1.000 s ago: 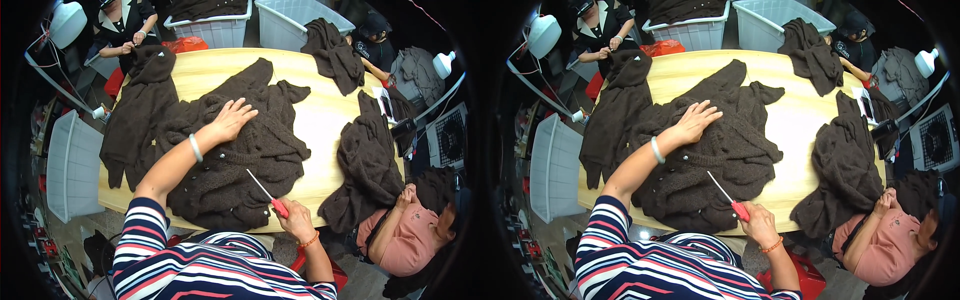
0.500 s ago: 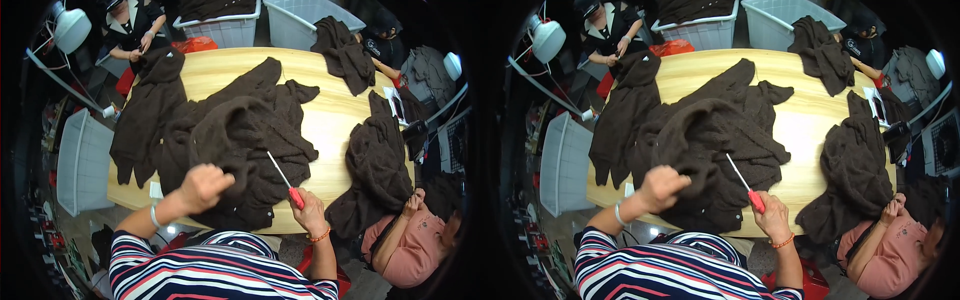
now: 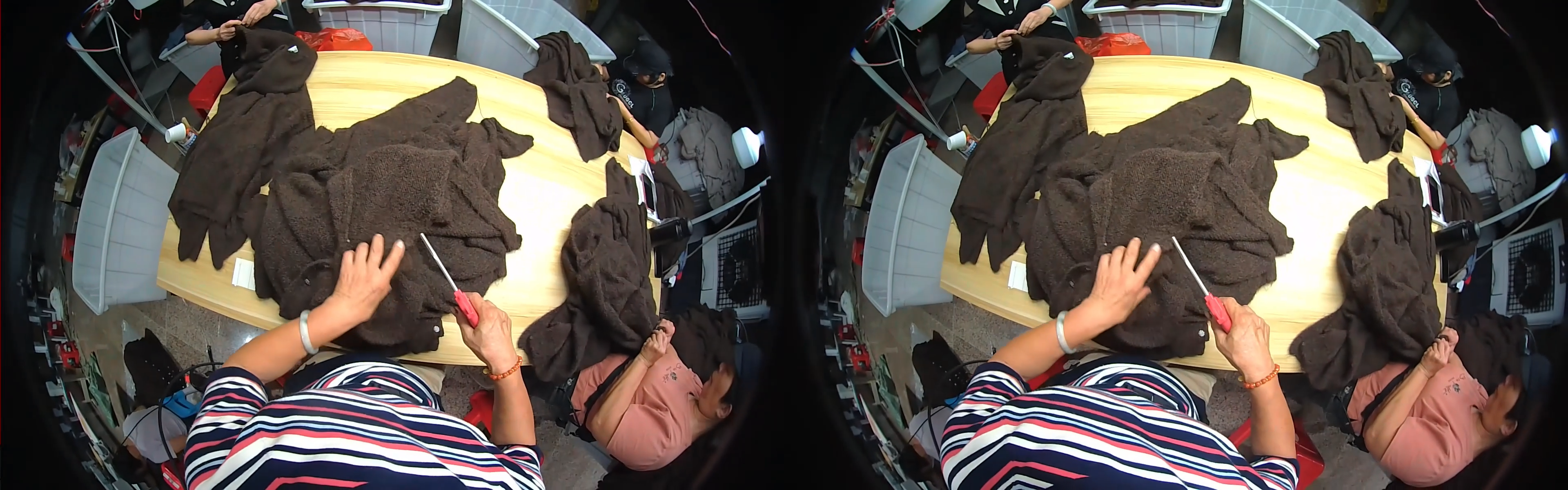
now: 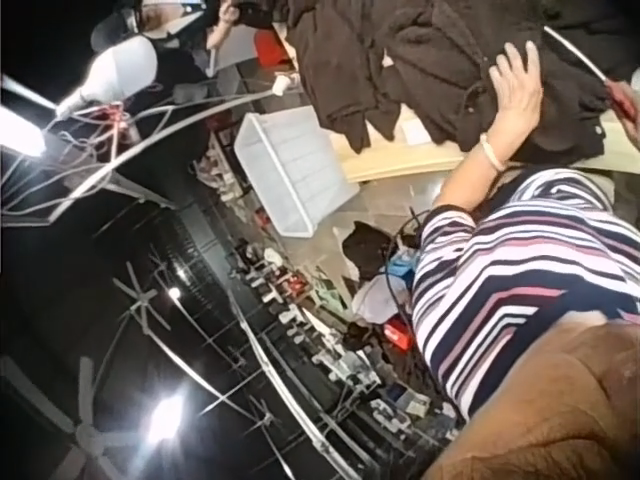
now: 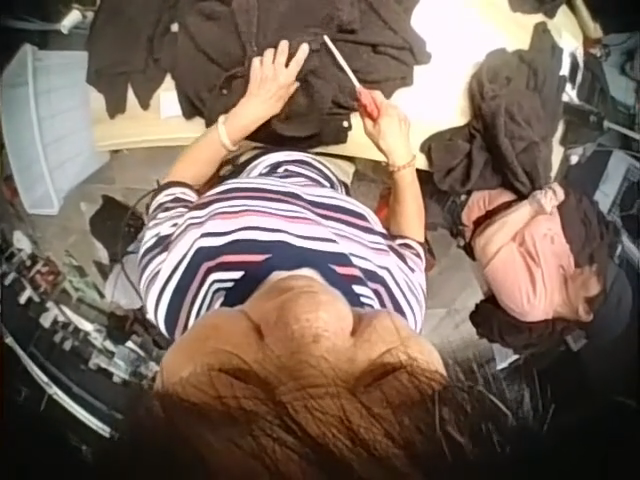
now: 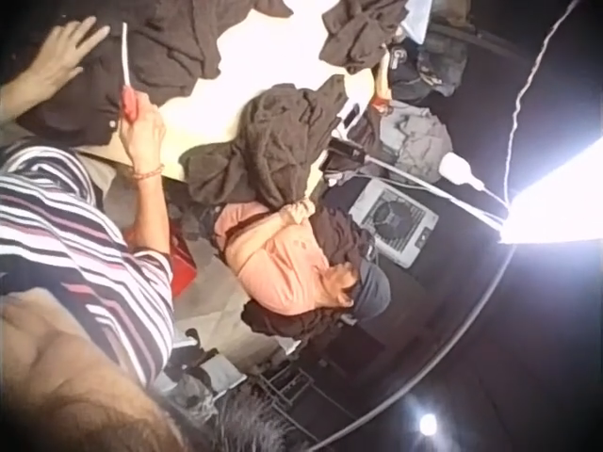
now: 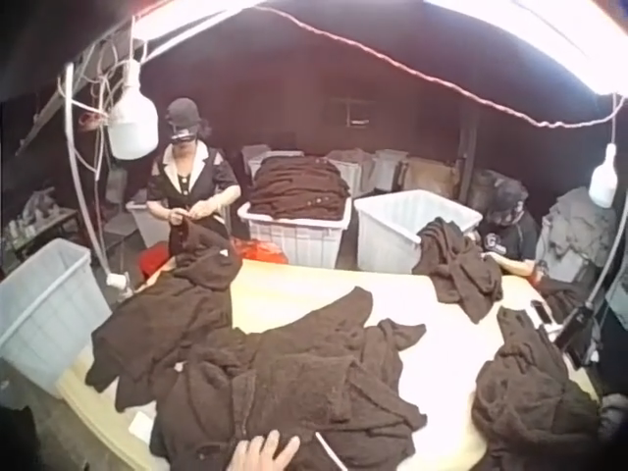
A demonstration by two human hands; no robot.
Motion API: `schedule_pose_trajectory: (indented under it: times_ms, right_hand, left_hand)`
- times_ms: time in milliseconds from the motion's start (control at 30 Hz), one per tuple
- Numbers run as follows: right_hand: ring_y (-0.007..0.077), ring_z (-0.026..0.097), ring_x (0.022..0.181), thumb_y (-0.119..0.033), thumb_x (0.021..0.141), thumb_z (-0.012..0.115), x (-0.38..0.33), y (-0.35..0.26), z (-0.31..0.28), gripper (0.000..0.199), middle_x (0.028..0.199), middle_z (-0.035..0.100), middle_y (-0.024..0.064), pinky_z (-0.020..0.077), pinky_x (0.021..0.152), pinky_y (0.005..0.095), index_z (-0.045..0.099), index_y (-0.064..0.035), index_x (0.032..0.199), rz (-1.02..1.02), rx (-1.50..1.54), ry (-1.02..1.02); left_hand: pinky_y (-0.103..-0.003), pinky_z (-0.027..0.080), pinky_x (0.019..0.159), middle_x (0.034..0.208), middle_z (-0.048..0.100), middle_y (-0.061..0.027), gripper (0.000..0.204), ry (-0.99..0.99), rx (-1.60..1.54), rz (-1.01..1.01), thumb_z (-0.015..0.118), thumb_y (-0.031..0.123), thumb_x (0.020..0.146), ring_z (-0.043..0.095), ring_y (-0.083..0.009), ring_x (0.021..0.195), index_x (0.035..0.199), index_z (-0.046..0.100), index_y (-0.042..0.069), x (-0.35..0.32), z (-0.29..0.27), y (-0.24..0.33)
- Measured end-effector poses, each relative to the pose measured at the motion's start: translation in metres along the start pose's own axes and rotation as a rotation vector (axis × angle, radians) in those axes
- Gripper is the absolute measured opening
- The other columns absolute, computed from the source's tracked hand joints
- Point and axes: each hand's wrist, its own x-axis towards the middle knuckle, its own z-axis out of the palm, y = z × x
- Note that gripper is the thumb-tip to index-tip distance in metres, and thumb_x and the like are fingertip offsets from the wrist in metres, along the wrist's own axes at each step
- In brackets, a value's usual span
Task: Use scissors to trim loose threads from brown garments on a workbench in a factory setting.
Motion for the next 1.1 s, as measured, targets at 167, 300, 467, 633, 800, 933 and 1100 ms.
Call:
schedule_pose_trajectory:
  times_ms: [167, 300, 467, 633, 800, 933, 1100]
  right_hand:
    - [0.0384, 0.064, 0.077, -0.022, 0.085, 0.066, -0.015, 0.013, -0.005, 0.022, 0.079, 0.064, 0.0191, 0.0499, 0.069, 0.0482, 0.062, -0.0113, 0.104, 0.071, -0.028, 0.018]
    - [0.0384, 0.065, 0.073, -0.024, 0.085, 0.066, -0.019, 0.006, -0.004, 0.025, 0.075, 0.065, 0.0181, 0.0505, 0.067, 0.0478, 0.062, -0.0132, 0.107, 0.007, 0.029, -0.062]
    - [0.0383, 0.064, 0.068, -0.025, 0.084, 0.067, -0.015, -0.026, -0.008, 0.025, 0.069, 0.064, 0.0174, 0.0506, 0.063, 0.0472, 0.063, -0.0148, 0.107, -0.133, 0.091, -0.158]
    - [0.038, 0.065, 0.067, -0.026, 0.084, 0.066, -0.016, -0.037, -0.006, 0.022, 0.068, 0.064, 0.0187, 0.0511, 0.063, 0.0472, 0.063, -0.014, 0.102, -0.145, -0.017, -0.265]
    - [0.0355, 0.065, 0.062, -0.023, 0.082, 0.067, -0.004, -0.059, -0.005, 0.021, 0.063, 0.063, 0.0175, 0.0512, 0.057, 0.046, 0.061, -0.0079, 0.094, -0.138, -0.087, -0.133]
    - [0.0344, 0.067, 0.07, -0.019, 0.08, 0.069, -0.003, -0.058, 0.0, 0.022, 0.071, 0.065, 0.0175, 0.0521, 0.061, 0.045, 0.061, -0.0087, 0.098, -0.188, -0.037, -0.22]
    - [0.0341, 0.066, 0.081, -0.016, 0.078, 0.069, 0.004, -0.054, -0.008, 0.026, 0.085, 0.067, 0.0161, 0.0528, 0.067, 0.0445, 0.06, -0.0076, 0.101, -0.119, -0.069, -0.122]
  left_hand:
    - [-0.037, 0.051, 0.081, 0.106, 0.063, -0.0151, 0.059, 0.033, -0.648, -0.288, 0.069, 0.001, 0.07, 0.063, -0.0272, 0.092, 0.126, 0.052, 0.0, 0.012, 0.004, -0.054]
    - [-0.032, 0.055, 0.085, 0.111, 0.064, -0.0109, 0.035, -0.088, -1.745, -0.582, 0.061, -0.004, 0.086, 0.065, -0.0198, 0.095, 0.12, 0.053, -0.005, 0.016, -0.005, -0.07]
    - [-0.037, 0.055, 0.089, 0.117, 0.062, -0.0133, 0.035, -0.106, -1.876, -0.742, 0.065, 0.003, 0.089, 0.063, -0.0229, 0.104, 0.122, 0.052, -0.002, 0.016, 0.006, -0.073]
    - [-0.044, 0.053, 0.093, 0.121, 0.061, -0.0137, 0.032, -0.103, -2.102, -0.789, 0.058, 0.01, 0.096, 0.062, -0.0262, 0.108, 0.125, 0.052, -0.001, 0.009, 0.018, -0.076]
    - [-0.045, 0.053, 0.091, 0.118, 0.063, -0.0118, 0.028, -0.175, -2.205, -0.743, 0.052, 0.014, 0.1, 0.063, -0.0256, 0.108, 0.125, 0.052, 0.002, -0.003, 0.041, -0.092]
    - [-0.047, 0.052, 0.094, 0.119, 0.064, -0.0108, 0.028, -0.126, -2.247, -0.694, 0.054, 0.01, 0.097, 0.063, -0.0248, 0.108, 0.124, 0.055, 0.003, -0.005, 0.026, -0.092]
    - [-0.038, 0.053, 0.093, 0.116, 0.064, -0.0096, 0.034, -0.243, -1.984, -0.698, 0.058, 0.008, 0.094, 0.064, -0.0195, 0.103, 0.127, 0.052, 0.001, 0.014, -0.011, -0.09]
